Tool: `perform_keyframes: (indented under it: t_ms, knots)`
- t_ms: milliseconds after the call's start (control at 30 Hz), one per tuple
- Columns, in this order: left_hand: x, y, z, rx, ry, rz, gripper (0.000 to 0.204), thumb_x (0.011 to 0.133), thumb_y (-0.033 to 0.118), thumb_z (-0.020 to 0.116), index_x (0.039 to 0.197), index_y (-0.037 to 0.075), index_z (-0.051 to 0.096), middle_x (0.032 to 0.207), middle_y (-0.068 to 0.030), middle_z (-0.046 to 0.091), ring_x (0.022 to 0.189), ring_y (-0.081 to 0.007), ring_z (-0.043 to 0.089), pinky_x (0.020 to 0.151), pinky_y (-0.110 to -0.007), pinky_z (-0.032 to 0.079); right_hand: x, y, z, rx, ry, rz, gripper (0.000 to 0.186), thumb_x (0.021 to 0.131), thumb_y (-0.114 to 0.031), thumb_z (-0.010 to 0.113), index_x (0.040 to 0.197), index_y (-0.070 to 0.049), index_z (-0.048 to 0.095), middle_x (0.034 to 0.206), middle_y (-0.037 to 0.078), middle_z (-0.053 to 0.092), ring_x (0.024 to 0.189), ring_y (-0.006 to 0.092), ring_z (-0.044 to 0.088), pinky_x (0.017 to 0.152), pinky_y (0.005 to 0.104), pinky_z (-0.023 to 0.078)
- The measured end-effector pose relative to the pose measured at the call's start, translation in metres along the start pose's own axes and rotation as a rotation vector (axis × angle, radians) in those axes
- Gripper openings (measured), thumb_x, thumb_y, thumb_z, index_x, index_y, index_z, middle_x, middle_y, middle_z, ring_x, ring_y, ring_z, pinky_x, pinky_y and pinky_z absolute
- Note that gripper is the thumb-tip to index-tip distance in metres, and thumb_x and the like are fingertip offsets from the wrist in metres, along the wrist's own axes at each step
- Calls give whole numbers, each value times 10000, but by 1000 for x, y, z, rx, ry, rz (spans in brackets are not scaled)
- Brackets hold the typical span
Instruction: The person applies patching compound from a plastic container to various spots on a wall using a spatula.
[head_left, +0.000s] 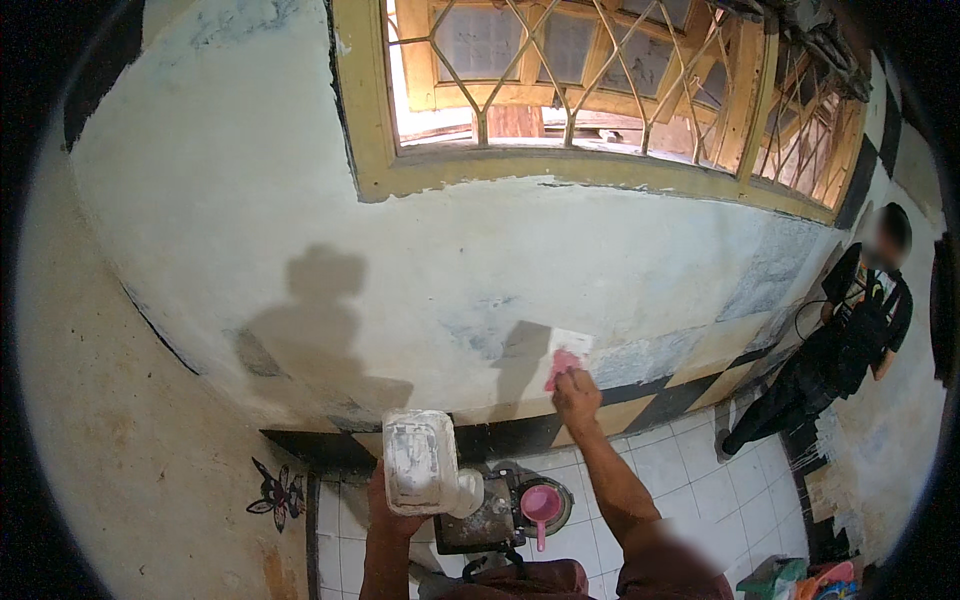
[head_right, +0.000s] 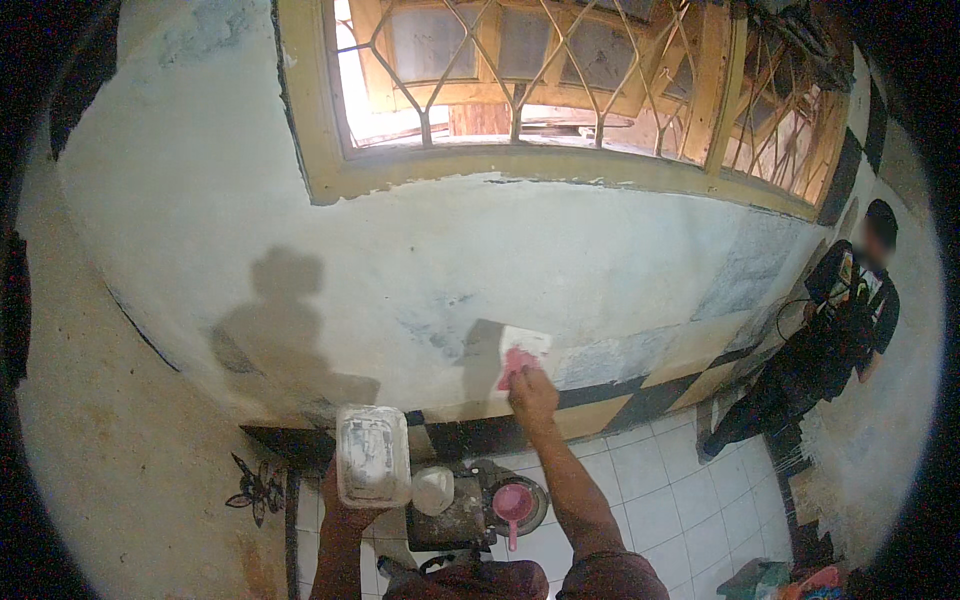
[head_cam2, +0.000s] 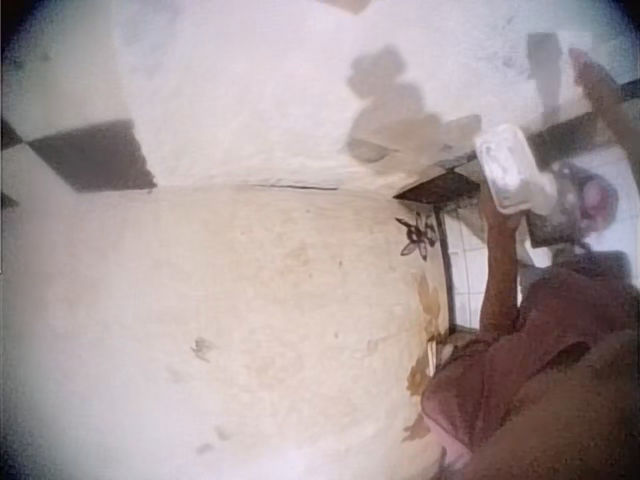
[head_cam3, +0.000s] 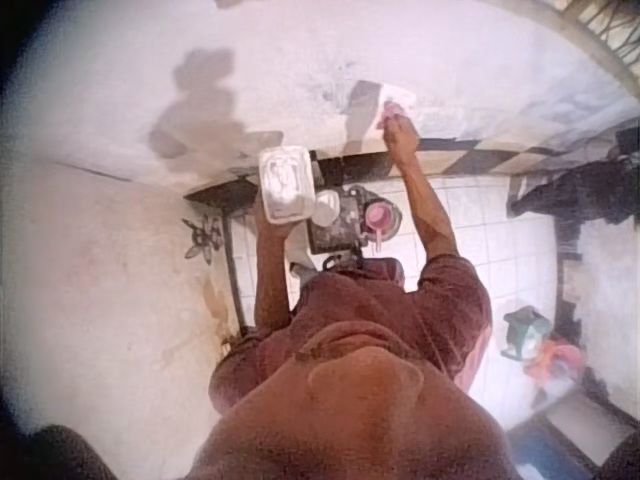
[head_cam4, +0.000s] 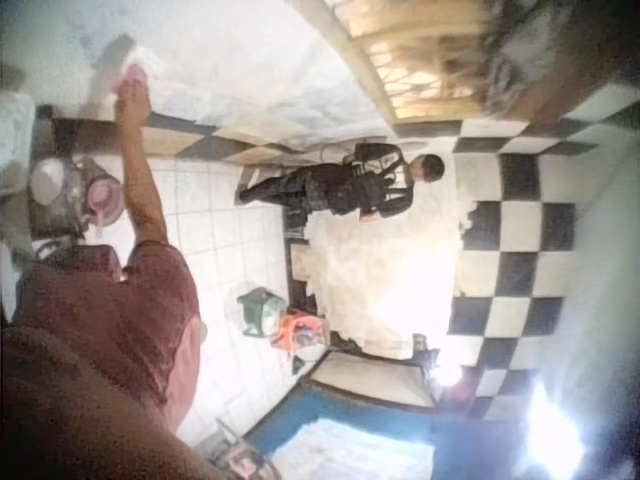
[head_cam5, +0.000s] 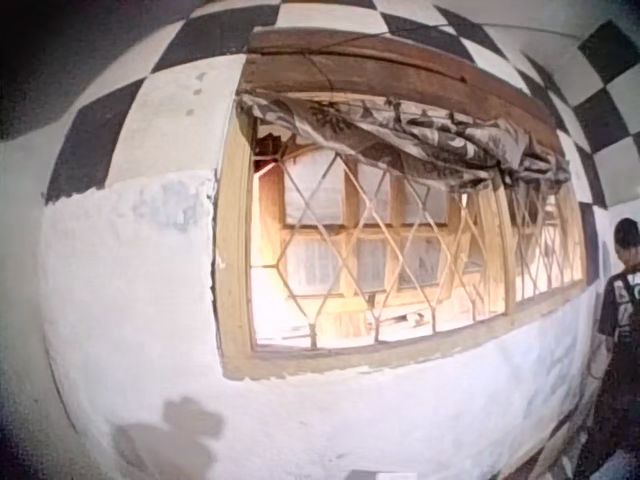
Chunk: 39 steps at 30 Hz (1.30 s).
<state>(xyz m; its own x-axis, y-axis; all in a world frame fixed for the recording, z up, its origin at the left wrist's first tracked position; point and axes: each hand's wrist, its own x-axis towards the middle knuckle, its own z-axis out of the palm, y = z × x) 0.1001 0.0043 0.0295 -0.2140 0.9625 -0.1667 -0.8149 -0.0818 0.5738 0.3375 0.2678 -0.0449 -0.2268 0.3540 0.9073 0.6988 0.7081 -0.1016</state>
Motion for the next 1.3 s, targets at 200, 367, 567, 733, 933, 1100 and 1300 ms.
perform_keyframes:
  t_ms: [200, 367, 567, 733, 933, 1100, 1300]
  knots:
    - [21, -21, -8, 397, -99, 196, 568, 869, 363, 617, 1326, 77, 439, 1278, -114, 547, 1154, -274, 551, 983, -446, 458, 12, 64, -3, -80, -76, -49, 184, 645, -34, 645, 782, -114, 551, 787, 80, 547, 683, 286, 555, 569, 401, 457]
    - [44, -25, -22, -171, -107, -57, 554, 941, 465, 435, 1350, 93, 429, 1308, -128, 520, 1193, -318, 520, 999, -517, 431, 76, 90, 14, -88, -176, -222, 135, 673, -90, 612, 784, -134, 549, 794, 55, 534, 727, 270, 551, 601, 391, 439]
    - [42, -18, -7, -187, -76, -53, 548, 946, 454, 410, 1354, 87, 432, 1300, -131, 523, 1183, -319, 525, 987, -531, 439, -7, 100, 22, 80, -430, -216, 84, 787, -83, 549, 838, -115, 607, 857, 109, 604, 887, 302, 599, 775, 422, 489]
    - [50, -24, -13, -184, -72, -88, 598, 936, 495, 422, 1381, 97, 402, 1347, -138, 486, 1224, -346, 490, 1008, -569, 409, 16, 126, -28, -54, -147, 322, 57, 755, -67, 580, 785, -22, 561, 739, 175, 565, 731, 364, 581, 660, 420, 464]
    - [55, -32, -13, -185, -121, -83, 623, 928, 512, 427, 1390, 96, 393, 1359, -145, 478, 1237, -355, 480, 1021, -564, 399, 111, 140, -28, 160, 250, 554, 151, 748, -89, 576, 813, 38, 623, 755, 195, 619, 707, 342, 624, 659, 427, 486]
    - [58, -35, -4, -197, -87, -82, 638, 914, 504, 459, 1389, 83, 393, 1356, -153, 480, 1232, -360, 485, 1019, -553, 408, 82, 65, 43, 488, -2, 145, 121, 780, -99, 576, 870, -32, 622, 903, 218, 647, 878, 399, 646, 790, 398, 521]
    - [62, -35, -4, -158, -136, -41, 619, 918, 470, 461, 1376, 59, 397, 1327, -166, 498, 1201, -352, 514, 997, -540, 434, 52, 9, 9, 363, -145, -9, 183, 689, -64, 608, 871, -52, 600, 882, 155, 624, 812, 353, 617, 691, 427, 513]
